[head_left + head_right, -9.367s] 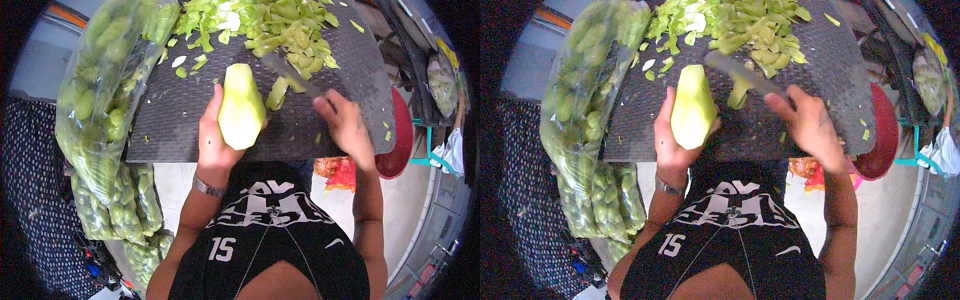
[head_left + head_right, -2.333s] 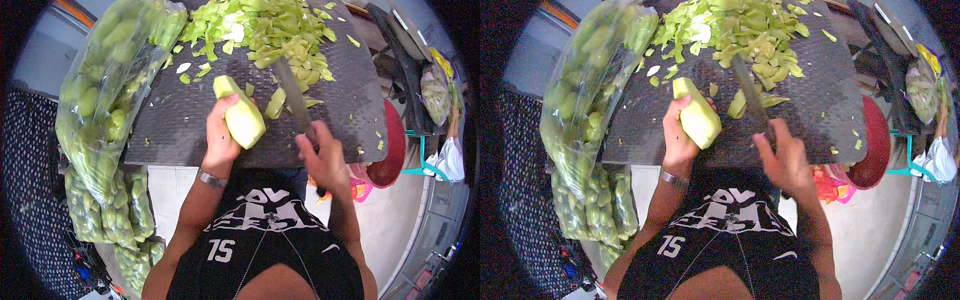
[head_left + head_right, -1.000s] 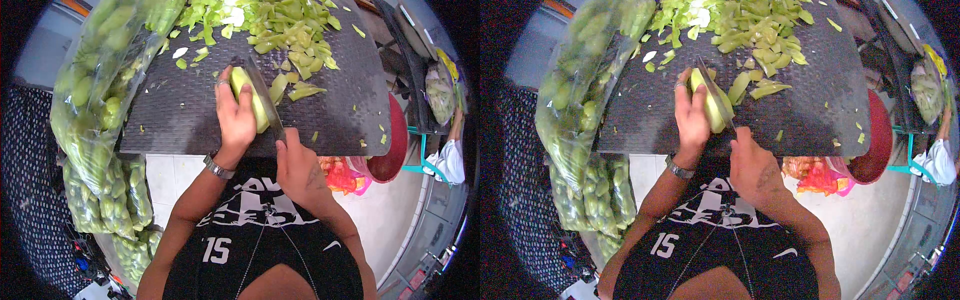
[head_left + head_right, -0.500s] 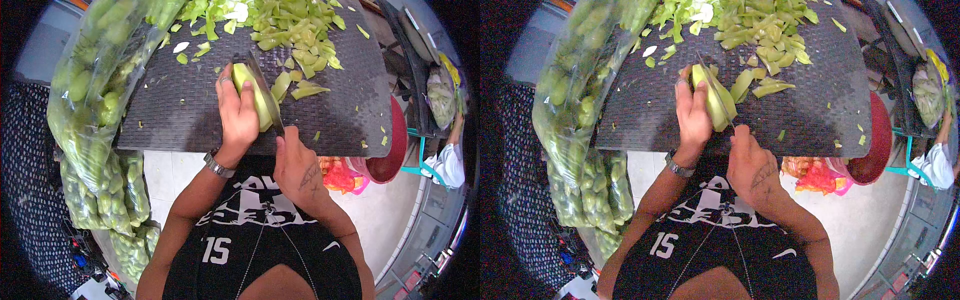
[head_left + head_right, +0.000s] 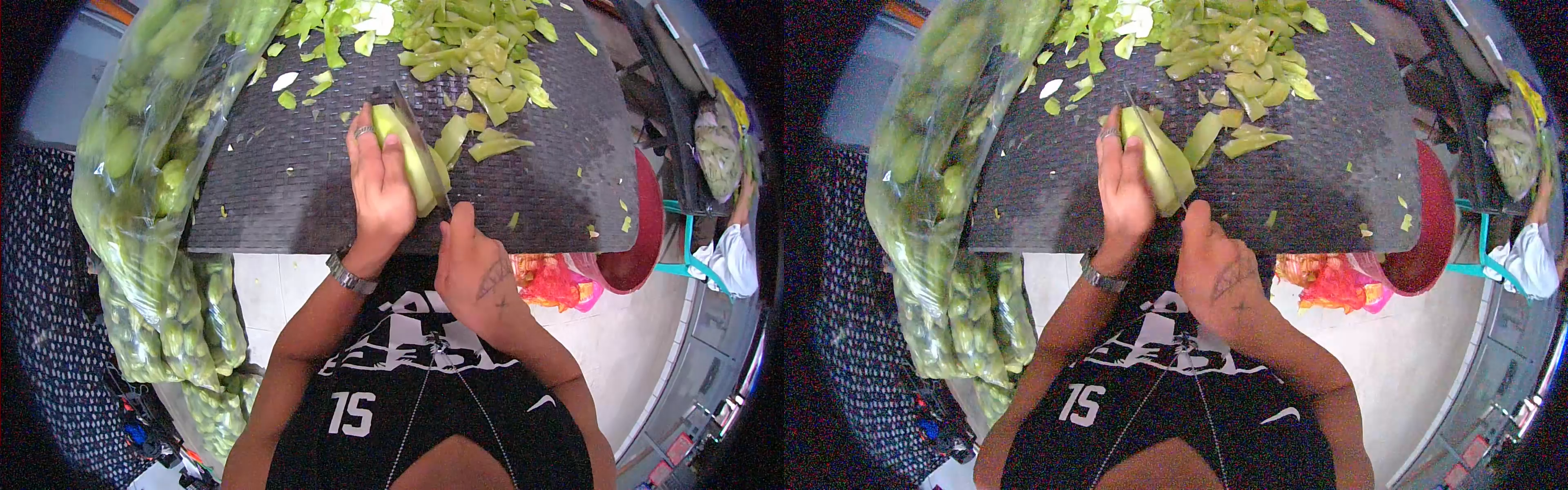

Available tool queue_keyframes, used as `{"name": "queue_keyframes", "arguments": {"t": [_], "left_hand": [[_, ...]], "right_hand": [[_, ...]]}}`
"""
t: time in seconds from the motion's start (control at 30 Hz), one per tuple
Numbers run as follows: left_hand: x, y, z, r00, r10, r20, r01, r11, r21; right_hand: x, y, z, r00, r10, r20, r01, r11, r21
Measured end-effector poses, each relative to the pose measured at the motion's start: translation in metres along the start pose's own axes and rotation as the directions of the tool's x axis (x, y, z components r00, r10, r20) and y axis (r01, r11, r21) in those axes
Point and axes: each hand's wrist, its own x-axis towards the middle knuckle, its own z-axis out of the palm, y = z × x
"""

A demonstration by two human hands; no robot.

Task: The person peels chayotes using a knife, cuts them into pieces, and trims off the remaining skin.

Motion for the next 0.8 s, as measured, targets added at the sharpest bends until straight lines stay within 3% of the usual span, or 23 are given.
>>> {"name": "queue_keyframes", "arguments": {"t": [0.1,0.47,0.63,0.8], "left_hand": [[0.0,0.003,-0.001,0.997,-0.072,0.018,0.073,0.995,-0.066],[-0.001,-0.014,0.004,0.997,0.074,-0.014,-0.074,0.996,-0.039],[-0.003,-0.007,0.005,0.993,-0.117,0.019,0.119,0.973,-0.199],[-0.004,-0.005,0.005,0.99,-0.133,0.034,0.137,0.971,-0.196]], "right_hand": [[0.001,0.001,-0.001,1.0,-0.014,0.015,0.014,1.0,-0.004],[0.009,0.003,-0.002,0.999,-0.049,0.017,0.049,0.999,-0.009],[0.011,-0.003,-0.009,0.998,-0.025,0.061,0.028,0.999,-0.043],[0.013,-0.001,-0.01,0.993,0.007,0.12,0.002,0.997,-0.078]]}}
